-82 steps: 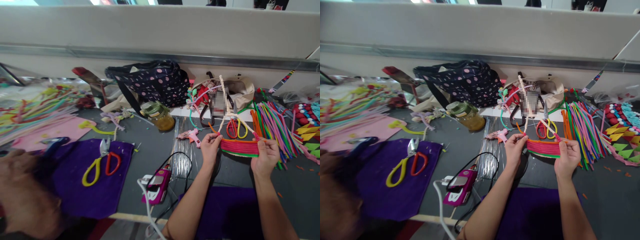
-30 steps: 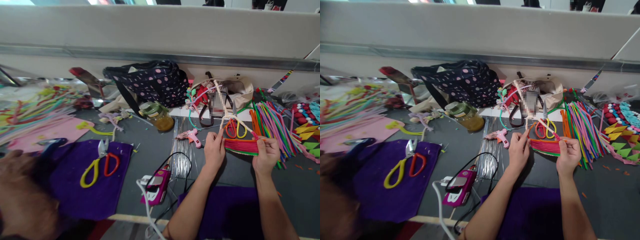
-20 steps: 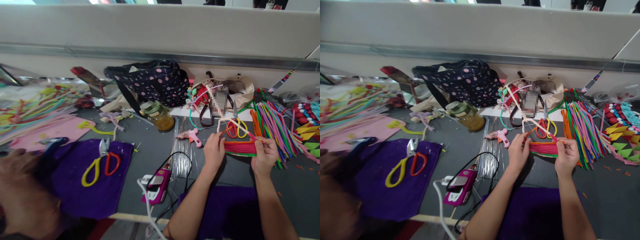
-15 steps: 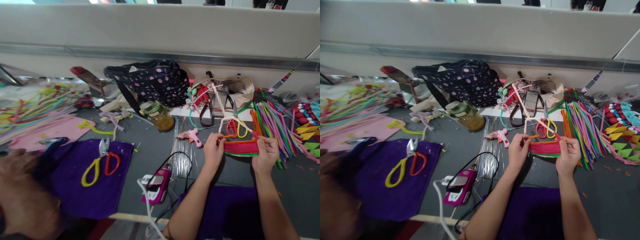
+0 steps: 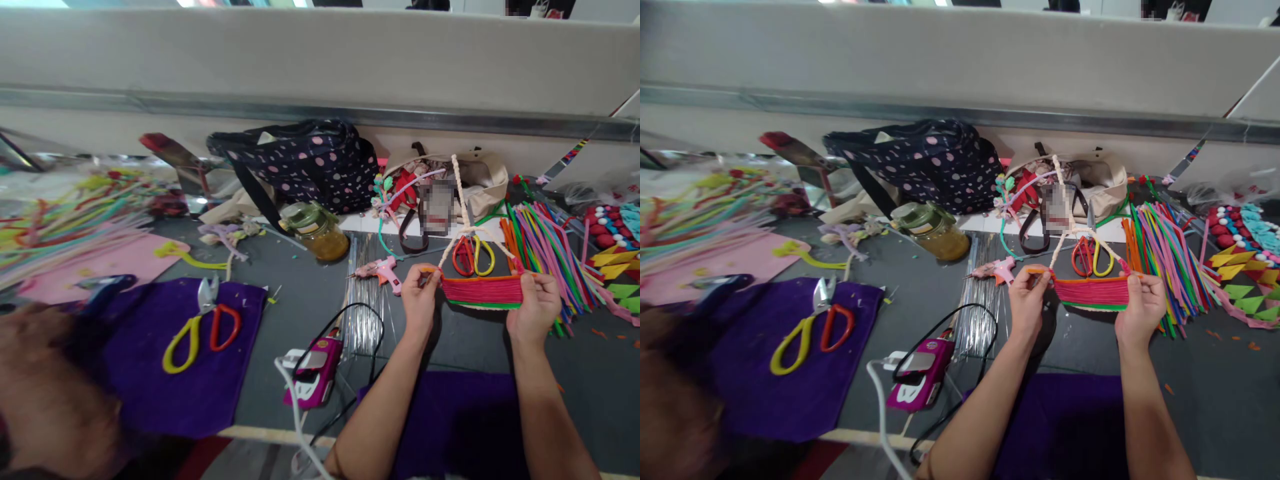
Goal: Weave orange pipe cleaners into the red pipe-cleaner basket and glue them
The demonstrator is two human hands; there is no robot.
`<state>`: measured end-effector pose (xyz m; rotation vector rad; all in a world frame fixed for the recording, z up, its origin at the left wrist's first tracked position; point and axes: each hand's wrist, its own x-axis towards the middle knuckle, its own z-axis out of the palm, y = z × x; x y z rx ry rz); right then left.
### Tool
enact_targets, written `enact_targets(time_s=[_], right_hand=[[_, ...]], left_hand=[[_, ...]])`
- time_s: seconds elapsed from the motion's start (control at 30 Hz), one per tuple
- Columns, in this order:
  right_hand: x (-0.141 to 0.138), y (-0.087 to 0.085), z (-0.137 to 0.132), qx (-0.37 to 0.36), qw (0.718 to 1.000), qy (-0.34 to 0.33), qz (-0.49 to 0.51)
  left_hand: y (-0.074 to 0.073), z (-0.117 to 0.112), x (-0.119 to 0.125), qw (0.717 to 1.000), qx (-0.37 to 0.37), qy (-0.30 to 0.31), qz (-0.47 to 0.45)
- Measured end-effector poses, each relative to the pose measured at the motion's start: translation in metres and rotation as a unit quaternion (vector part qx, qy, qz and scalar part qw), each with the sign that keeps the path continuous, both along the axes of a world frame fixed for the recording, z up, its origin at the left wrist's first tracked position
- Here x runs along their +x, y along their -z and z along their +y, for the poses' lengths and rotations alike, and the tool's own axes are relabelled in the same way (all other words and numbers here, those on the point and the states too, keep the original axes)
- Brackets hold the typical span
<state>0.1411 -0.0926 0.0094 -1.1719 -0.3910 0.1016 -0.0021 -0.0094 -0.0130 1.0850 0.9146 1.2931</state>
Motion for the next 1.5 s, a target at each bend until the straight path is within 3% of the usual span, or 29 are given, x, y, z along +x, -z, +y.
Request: enact_targets(time_s=[0.27, 0.5, 0.7, 0.93, 1.07, 1.27, 1.5], right_hand=[[0.004, 0.006, 0.001, 0.008, 0.999, -0.017, 0.037], [0.005, 0.008, 0.001, 0.032, 0.996, -0.049, 0.073], [0.006, 0.009, 0.002, 0.035, 0.994, -0.057, 0.082], [0.008, 0.01, 0.002, 0.027, 0.994, -0.055, 0.094], [0.007, 0.009, 0.002, 0.028, 0.996, -0.033, 0.079], [-0.002, 0.003, 0.001, 0.039, 0.998, -0.018, 0.048], [-0.017, -0.004, 0.0, 0.043, 0.999, -0.009, -0.011]], left_hand=[[-0.001, 0.002, 0.0, 0.992, -0.08, 0.004, -0.097], [0.0, 0.007, -0.003, 0.957, -0.205, 0.075, -0.193], [-0.001, 0.01, -0.006, 0.934, -0.263, 0.109, -0.215], [-0.001, 0.012, -0.009, 0.9, -0.311, 0.201, -0.231], [0.002, 0.008, -0.004, 0.92, -0.291, 0.149, -0.216], [0.001, -0.001, 0.006, 0.978, -0.143, 0.03, -0.149], [0.003, -0.001, 0.007, 0.994, -0.082, -0.006, -0.078]])
